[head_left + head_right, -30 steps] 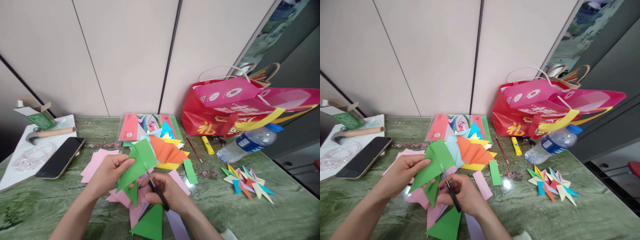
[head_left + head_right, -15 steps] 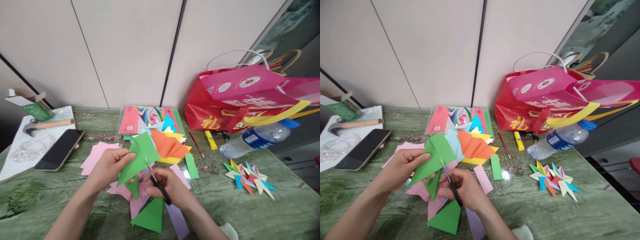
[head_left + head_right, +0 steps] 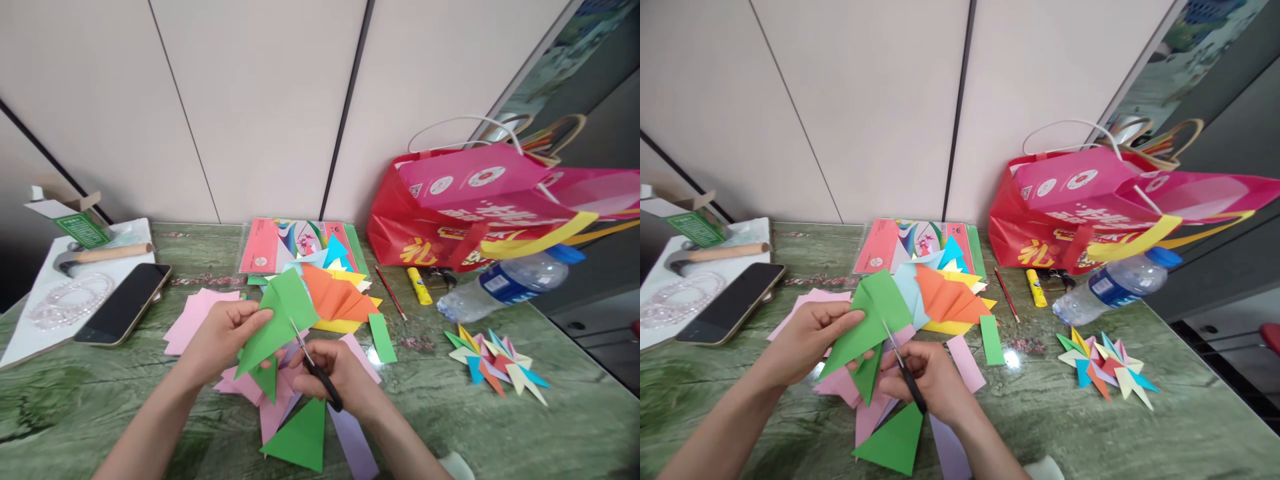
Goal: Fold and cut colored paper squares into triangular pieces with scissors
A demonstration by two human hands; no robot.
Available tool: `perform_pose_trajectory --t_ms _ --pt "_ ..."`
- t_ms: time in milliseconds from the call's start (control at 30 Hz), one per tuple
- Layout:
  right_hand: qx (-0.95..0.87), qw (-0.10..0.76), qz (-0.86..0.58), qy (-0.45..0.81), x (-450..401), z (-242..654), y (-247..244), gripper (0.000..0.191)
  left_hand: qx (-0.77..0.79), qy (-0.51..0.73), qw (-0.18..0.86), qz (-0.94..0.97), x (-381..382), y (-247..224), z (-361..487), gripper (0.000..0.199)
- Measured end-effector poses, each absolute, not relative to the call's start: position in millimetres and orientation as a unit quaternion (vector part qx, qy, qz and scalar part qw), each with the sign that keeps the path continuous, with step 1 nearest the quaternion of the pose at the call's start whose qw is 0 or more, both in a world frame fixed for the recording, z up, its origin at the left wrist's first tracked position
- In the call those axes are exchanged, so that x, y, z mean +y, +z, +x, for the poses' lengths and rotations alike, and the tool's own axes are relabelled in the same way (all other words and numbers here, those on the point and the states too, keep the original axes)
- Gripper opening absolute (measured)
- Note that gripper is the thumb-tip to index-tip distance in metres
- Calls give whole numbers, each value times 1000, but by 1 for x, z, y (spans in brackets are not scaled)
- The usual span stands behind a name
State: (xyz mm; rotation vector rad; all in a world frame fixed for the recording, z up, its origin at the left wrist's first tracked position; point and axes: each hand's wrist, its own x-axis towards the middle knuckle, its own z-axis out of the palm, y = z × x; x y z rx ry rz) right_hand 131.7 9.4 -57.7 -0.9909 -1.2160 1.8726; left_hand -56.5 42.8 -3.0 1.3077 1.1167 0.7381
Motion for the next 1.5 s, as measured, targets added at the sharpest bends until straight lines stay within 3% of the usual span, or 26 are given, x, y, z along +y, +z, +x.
perform_pose_trajectory --t_ms 400,800,1500 --pt "-489 337 -412 691 9 131 -55 33 478 321 614 540 42 -3 -54 28" --pt "-470 346 -361 727 11 130 -58 50 478 295 624 543 42 -9 -51 28" --pt "-472 360 -341 728 10 130 -62 37 474 305 639 523 43 -13 -50 29"
